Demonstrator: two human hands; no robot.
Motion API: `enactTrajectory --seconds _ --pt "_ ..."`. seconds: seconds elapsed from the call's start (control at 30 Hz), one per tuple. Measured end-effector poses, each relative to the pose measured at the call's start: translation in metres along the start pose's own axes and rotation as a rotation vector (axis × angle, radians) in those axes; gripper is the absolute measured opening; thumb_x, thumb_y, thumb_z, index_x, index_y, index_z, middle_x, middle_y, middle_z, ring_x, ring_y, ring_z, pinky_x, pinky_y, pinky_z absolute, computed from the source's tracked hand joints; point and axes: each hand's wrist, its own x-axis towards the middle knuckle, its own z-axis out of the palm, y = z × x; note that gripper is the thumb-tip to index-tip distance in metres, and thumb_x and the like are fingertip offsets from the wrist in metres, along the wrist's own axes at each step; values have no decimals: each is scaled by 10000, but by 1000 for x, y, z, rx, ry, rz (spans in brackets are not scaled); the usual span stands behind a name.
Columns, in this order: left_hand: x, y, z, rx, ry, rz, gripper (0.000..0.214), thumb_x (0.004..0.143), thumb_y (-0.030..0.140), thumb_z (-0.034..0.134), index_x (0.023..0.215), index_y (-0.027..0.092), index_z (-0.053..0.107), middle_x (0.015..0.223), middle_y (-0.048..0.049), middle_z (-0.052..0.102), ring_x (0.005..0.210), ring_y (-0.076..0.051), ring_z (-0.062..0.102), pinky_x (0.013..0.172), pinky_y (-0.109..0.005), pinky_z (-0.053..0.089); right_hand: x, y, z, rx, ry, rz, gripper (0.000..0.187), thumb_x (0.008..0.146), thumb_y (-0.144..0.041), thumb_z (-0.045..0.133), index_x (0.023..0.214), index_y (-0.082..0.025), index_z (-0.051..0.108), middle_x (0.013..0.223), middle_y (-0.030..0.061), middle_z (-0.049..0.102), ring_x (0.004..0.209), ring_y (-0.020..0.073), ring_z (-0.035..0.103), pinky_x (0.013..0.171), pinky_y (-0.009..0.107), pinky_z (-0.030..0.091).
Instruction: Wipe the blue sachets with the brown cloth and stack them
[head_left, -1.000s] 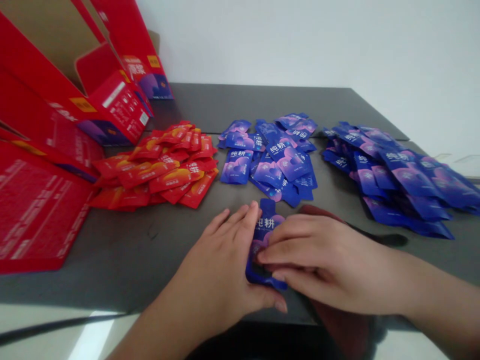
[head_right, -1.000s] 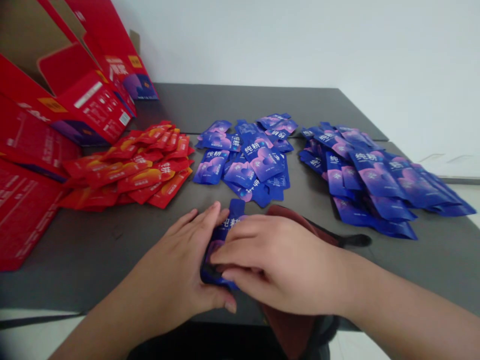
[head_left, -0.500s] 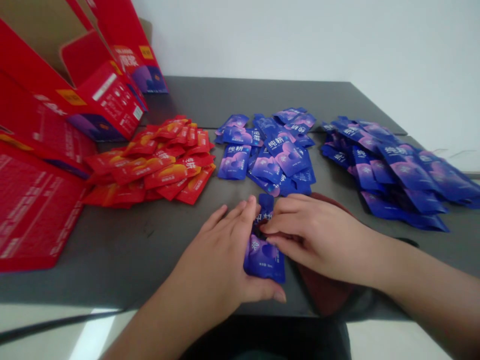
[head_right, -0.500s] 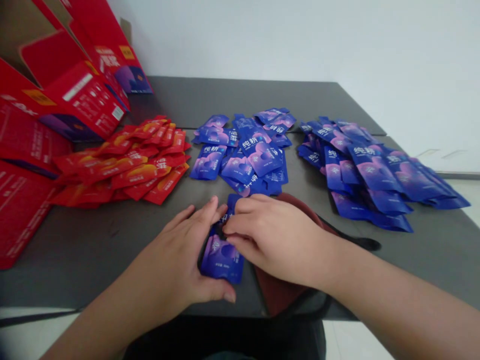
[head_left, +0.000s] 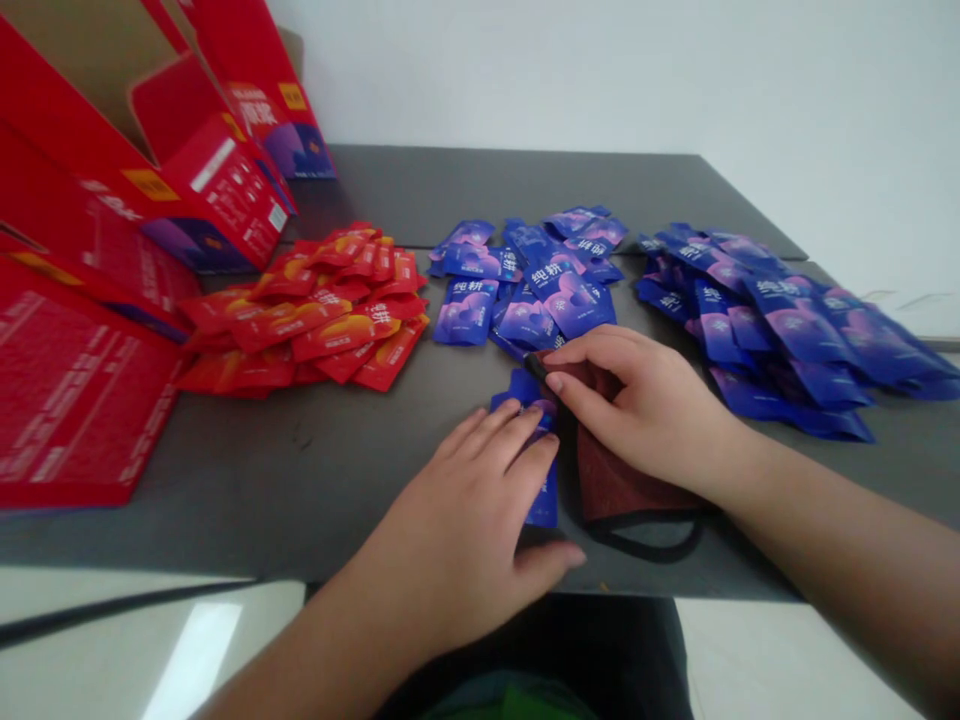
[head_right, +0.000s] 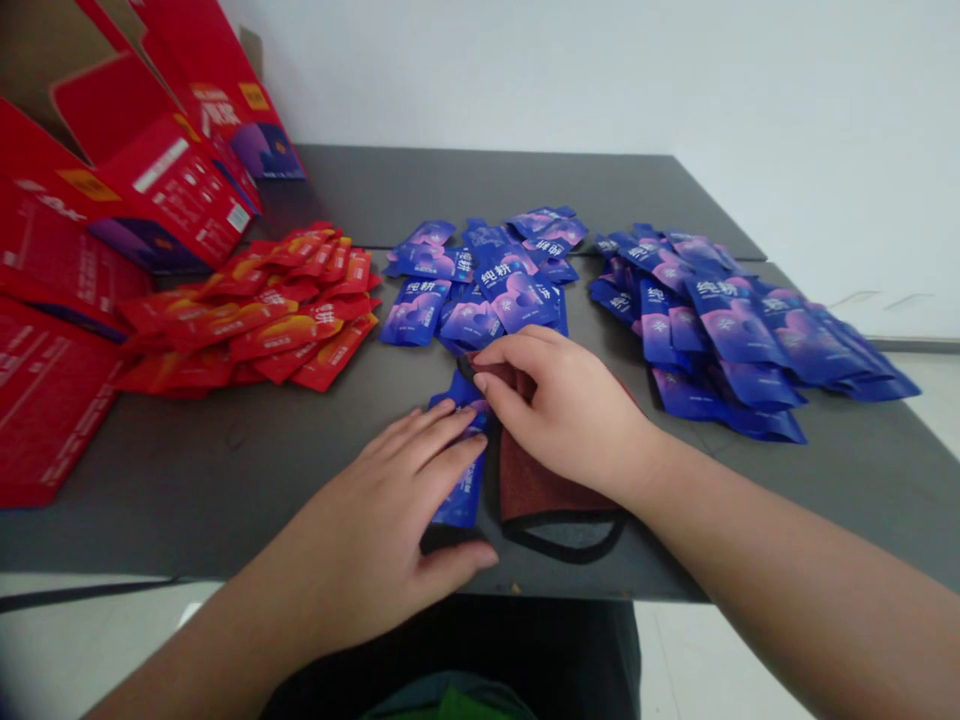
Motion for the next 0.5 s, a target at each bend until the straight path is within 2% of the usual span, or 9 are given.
enactTrajectory --seconds 0.03,0.1,0.17,0.23,0.3,0.4,0.47,0.5 --pt "1 1 1 17 30 -19 617 1014 433 690 1538 128 576 1679 -189 519 1566 -371 488 1318 -551 384 -1 0 -1 8 28 26 138 1036 -289 679 1126 -246 773 1093 62 796 1010 267 746 898 426 591" --pt "1 2 3 68 91 -73 502 1035 211 547 1529 130 584 1675 -209 516 1445 -370 625 1179 -533 553 -2 0 -4 18 100 65 148 1040 -317 690 1149 -264 774 1122 58 797 1027 275 750 913 441 595" --pt "-1 1 4 116 164 -140 533 1024 109 448 1530 197 591 1732 -185 442 1336 -368 712 990 -495 668 -3 -2 -7 23 180 77 152 1043 -328 698 1161 -273 777 1141 56 801 1043 282 751 932 454 595" --pt "-4 1 3 131 236 -210 551 1015 83 417 1502 244 619 1762 -137 405 1328 -359 718 923 -466 690 -4 -4 -9 30 238 78 150 1046 -326 697 1160 -272 778 1143 59 801 1041 279 750 931 451 598" --pt "-6 3 -1 129 238 -239 508 1021 107 422 1454 227 658 1686 -117 527 1346 -352 703 982 -488 675 -5 -7 -10 41 267 55 149 1044 -324 700 1160 -269 776 1127 58 798 1017 271 749 903 436 603" --pt "-7 7 -8 123 103 -254 417 1078 251 455 1437 225 666 1516 -97 688 1256 -345 745 986 -524 670 -8 -9 -10 74 250 -17 182 1039 -314 713 1208 -273 765 1152 46 794 1038 258 746 929 426 599" --pt "-7 5 -12 106 46 -289 450 1084 416 536 1485 226 612 1520 -112 676 1237 -363 750 939 -527 680 -9 -10 -11 109 199 -64 245 1037 -285 716 1280 -275 746 1198 38 790 1080 247 740 968 415 589" --pt "-7 3 -13 106 44 -301 564 1049 508 608 1523 206 564 1549 -141 645 1260 -386 735 944 -539 675 -10 -10 -11 126 156 -87 273 1039 -268 712 1311 -272 737 1218 39 787 1097 239 737 979 403 585"
